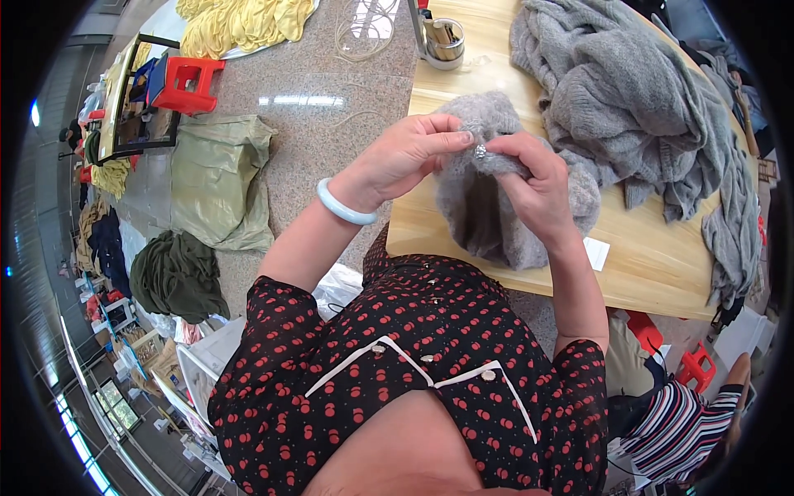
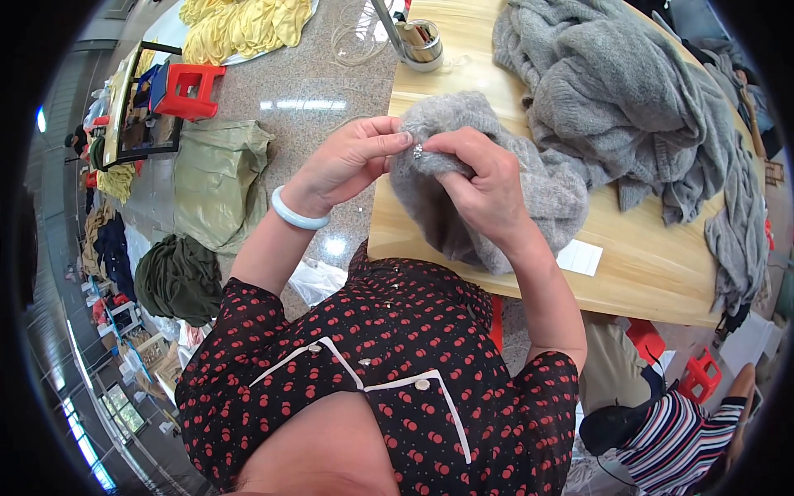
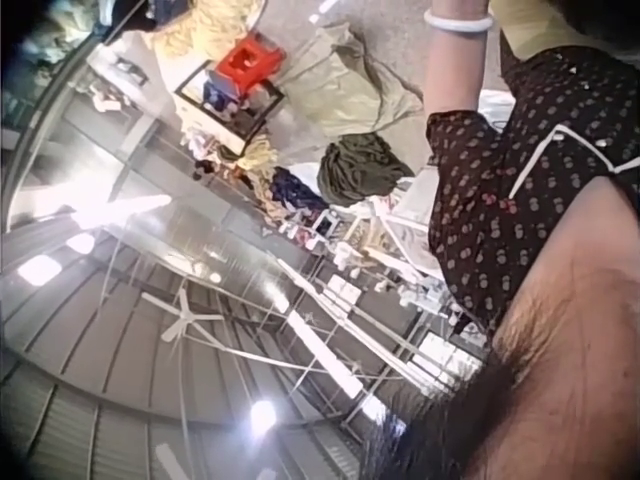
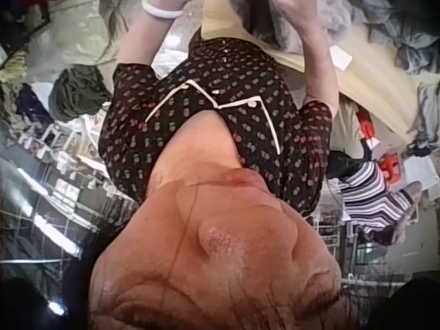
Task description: Inspecting knitted garments for quality control on a workbench.
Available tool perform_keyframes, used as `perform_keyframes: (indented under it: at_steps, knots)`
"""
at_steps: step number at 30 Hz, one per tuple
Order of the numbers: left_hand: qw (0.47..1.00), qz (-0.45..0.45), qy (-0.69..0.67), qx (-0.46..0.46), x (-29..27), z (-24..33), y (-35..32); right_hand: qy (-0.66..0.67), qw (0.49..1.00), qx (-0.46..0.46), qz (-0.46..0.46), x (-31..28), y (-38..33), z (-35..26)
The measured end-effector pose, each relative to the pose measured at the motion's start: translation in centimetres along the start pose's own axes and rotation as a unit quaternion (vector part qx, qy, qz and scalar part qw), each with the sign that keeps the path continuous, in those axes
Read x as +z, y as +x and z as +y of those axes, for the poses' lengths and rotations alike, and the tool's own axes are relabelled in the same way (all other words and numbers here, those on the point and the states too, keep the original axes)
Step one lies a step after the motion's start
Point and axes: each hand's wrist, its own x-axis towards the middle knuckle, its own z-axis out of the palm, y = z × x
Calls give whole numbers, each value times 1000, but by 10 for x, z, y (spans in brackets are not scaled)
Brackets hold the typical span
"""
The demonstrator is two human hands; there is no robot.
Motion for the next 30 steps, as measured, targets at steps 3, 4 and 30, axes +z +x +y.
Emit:
perform_keyframes:
  at_steps: [3,4,30]
  knots:
    - [1000,-1,13,10,0,0,0,6,999,-20,25,3,3,7]
    - [1000,-4,22,21,0,-1,0,5,1000,-15,25,3,3,9]
    - [654,75,595,461,-12,-30,0,-89,994,-55,-23,21,7,35]
